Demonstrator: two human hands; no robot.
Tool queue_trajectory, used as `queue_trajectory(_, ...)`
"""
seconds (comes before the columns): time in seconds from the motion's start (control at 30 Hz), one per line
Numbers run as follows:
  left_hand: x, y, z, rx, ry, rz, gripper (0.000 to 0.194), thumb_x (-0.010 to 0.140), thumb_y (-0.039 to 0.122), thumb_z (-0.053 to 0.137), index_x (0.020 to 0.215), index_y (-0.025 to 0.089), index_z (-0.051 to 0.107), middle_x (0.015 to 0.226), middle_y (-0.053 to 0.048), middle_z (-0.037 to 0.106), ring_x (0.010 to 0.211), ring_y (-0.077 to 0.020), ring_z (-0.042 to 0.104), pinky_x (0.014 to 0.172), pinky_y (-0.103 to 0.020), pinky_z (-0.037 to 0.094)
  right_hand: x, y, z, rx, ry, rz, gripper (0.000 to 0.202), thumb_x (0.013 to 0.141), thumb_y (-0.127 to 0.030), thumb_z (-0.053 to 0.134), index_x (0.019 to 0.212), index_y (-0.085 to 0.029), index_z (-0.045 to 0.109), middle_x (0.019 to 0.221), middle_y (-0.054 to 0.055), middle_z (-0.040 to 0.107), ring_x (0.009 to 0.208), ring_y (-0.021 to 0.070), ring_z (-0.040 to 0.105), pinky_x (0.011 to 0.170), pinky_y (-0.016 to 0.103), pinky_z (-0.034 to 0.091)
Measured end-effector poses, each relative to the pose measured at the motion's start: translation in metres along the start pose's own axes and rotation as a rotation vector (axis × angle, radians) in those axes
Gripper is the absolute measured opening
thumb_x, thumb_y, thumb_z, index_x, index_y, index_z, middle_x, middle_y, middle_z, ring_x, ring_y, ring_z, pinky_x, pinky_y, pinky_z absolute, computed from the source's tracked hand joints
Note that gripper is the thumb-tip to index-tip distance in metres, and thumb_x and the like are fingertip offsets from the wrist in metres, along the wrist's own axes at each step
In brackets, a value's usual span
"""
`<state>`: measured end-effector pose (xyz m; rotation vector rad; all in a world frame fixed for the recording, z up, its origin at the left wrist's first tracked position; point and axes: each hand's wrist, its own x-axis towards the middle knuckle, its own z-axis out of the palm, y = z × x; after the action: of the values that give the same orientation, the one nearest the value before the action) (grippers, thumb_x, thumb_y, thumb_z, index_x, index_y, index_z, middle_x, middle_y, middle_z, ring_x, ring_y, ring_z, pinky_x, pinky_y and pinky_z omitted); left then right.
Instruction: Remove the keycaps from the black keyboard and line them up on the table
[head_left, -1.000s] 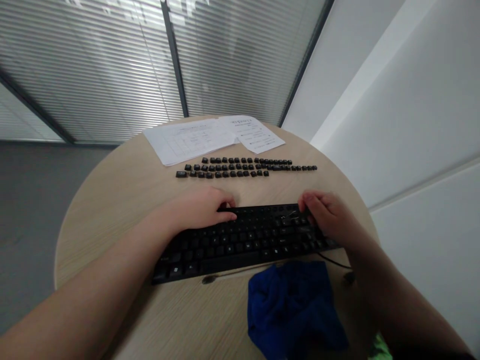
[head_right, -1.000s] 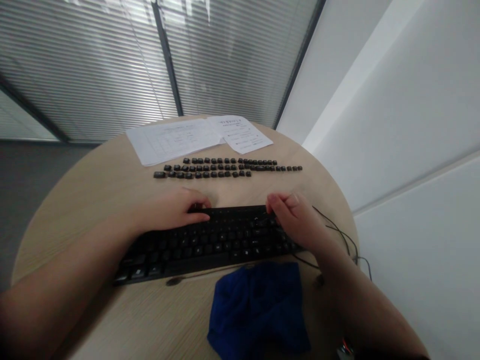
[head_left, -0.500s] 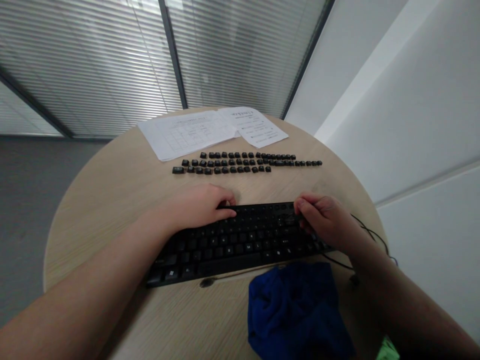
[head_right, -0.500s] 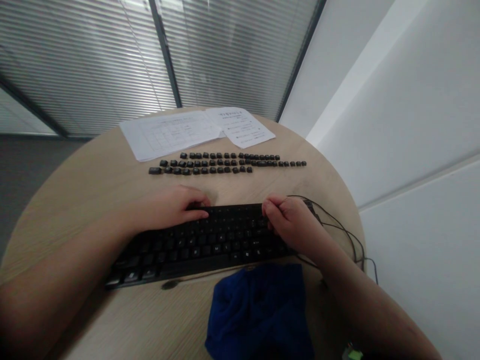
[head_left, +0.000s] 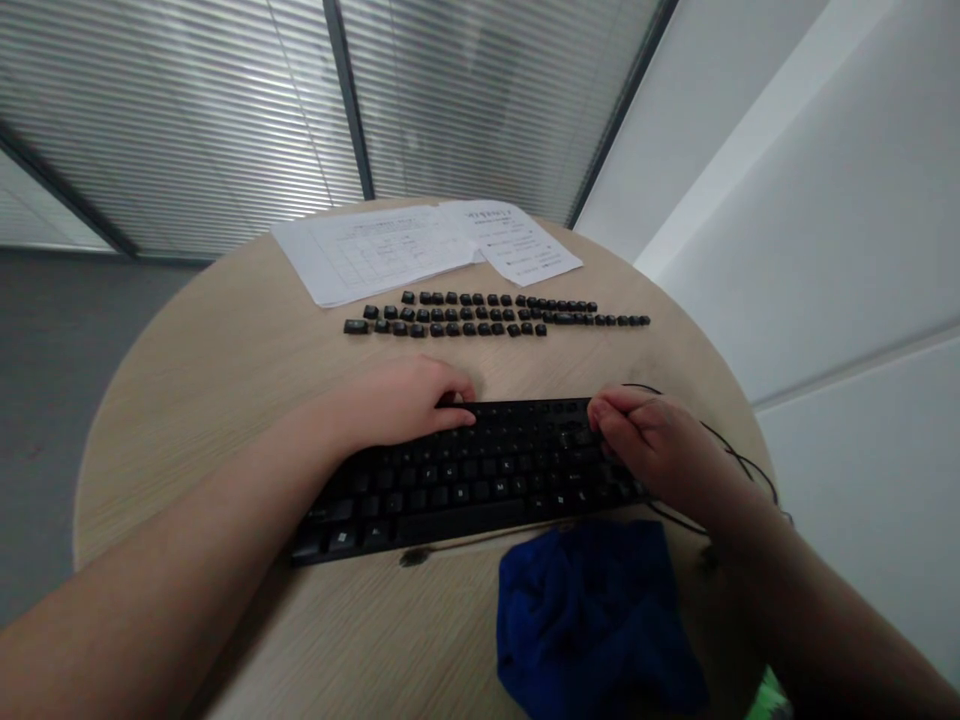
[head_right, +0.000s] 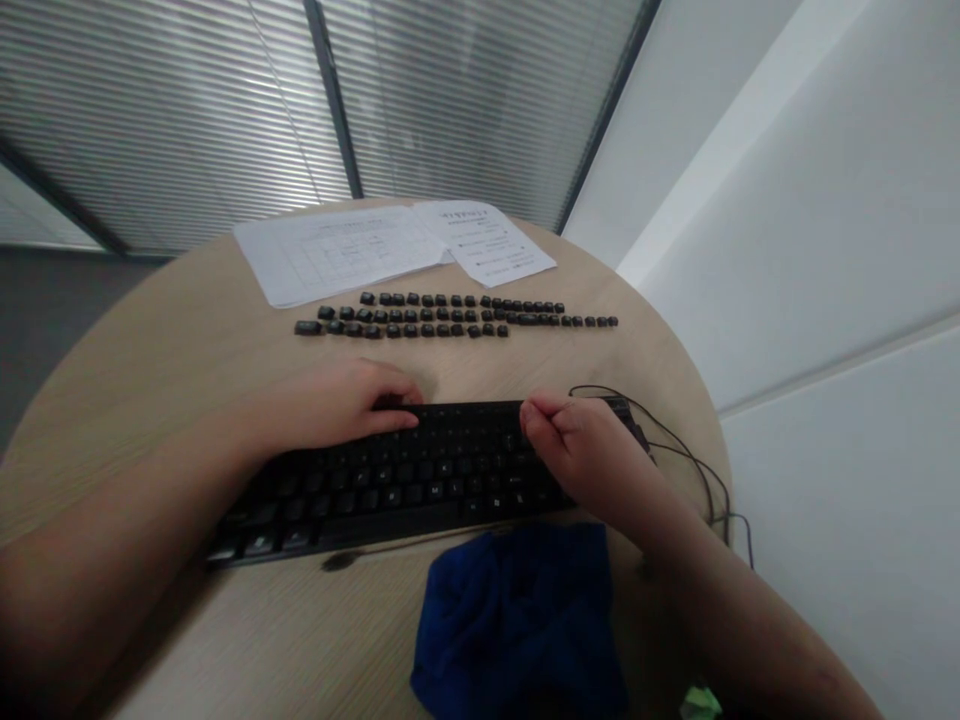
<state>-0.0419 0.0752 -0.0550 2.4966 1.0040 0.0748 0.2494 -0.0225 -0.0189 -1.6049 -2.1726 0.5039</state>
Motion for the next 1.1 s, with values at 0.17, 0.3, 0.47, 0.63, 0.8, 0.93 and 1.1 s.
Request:
queue_trajectory(0.17,0.001,0.0,-0.002,0.031,0.0,0.005,0.024,0.095,0.042,0.064,0.099,0.024,0.079,0.1,-0.005,0.079,0.09,-0.0231,0.07,0.082,-0.033,0.047,-0.001,-0.006,0.002,-0.059,0.015,-0.05,0.038,0.104,-0.038,0.041,0.069,-0.026,0.049,0.058,0.0,0.057,0.054,0.017,0.055,0.055,0.031,0.036)
queue_trajectory(0.3,0.001,0.0,-0.001,0.031,0.007,0.002,0.024,0.095,0.043,0.064,0.099,0.024,0.079,0.099,-0.005,0.079,0.09,-0.0231,0.07,0.082,-0.033,0.047,0.001,-0.006,0.007,-0.088,0.034,-0.087,0.036,0.104,-0.037,0.041,0.07,-0.026,0.047,0.057,-0.001,0.054,0.054,0.0174,0.052,0.057,0.032,0.034)
queue_trajectory(0.47,0.001,0.002,-0.001,0.025,0.007,-0.016,0.024,0.094,0.042,0.065,0.098,0.023,0.078,0.099,-0.006,0.079,0.089,-0.0232,0.069,0.081,-0.033,0.047,0.003,-0.004,0.009,-0.039,0.008,-0.044,0.038,0.104,-0.035,0.042,0.068,-0.025,0.046,0.057,-0.001,0.054,0.053,0.0158,0.051,0.057,0.031,0.033)
queue_trajectory(0.63,-0.001,0.004,-0.002,0.031,-0.007,-0.034,0.029,0.096,0.042,0.062,0.112,0.024,0.078,0.107,-0.006,0.079,0.095,-0.0246,0.069,0.087,-0.035,0.047,0.002,0.006,0.002,0.025,-0.112,-0.085,0.026,0.102,-0.036,0.053,0.08,-0.023,0.06,0.068,-0.001,0.062,0.062,0.0155,0.057,0.059,0.029,0.04)
queue_trajectory(0.8,-0.015,0.021,-0.01,-0.027,0.056,0.07,0.05,0.096,0.048,0.066,0.142,0.03,0.067,0.14,-0.007,0.069,0.126,-0.0308,0.065,0.108,-0.04,0.045,0.004,0.028,-0.008,0.118,-0.295,-0.211,0.013,0.097,-0.033,0.066,0.107,-0.025,0.07,0.092,0.001,0.075,0.078,0.0172,0.069,0.069,0.027,0.052)
queue_trajectory(0.93,-0.023,0.046,-0.007,-0.008,0.047,0.25,0.049,0.097,0.041,0.07,0.144,0.03,0.066,0.157,-0.008,0.059,0.141,-0.0309,0.057,0.119,-0.042,0.041,0.008,0.035,-0.009,0.055,-0.294,-0.291,0.011,0.1,-0.03,0.063,0.106,-0.024,0.07,0.091,0.003,0.076,0.076,0.0178,0.071,0.069,0.028,0.053)
queue_trajectory(1.1,-0.016,0.058,0.007,0.077,-0.083,0.284,0.054,0.094,0.04,0.075,0.145,0.023,0.067,0.159,-0.014,0.057,0.152,-0.0341,0.047,0.126,-0.047,0.035,0.009,0.037,-0.008,0.008,-0.236,-0.359,0.008,0.1,-0.027,0.062,0.103,-0.022,0.067,0.088,0.002,0.077,0.075,0.0173,0.073,0.069,0.027,0.053)
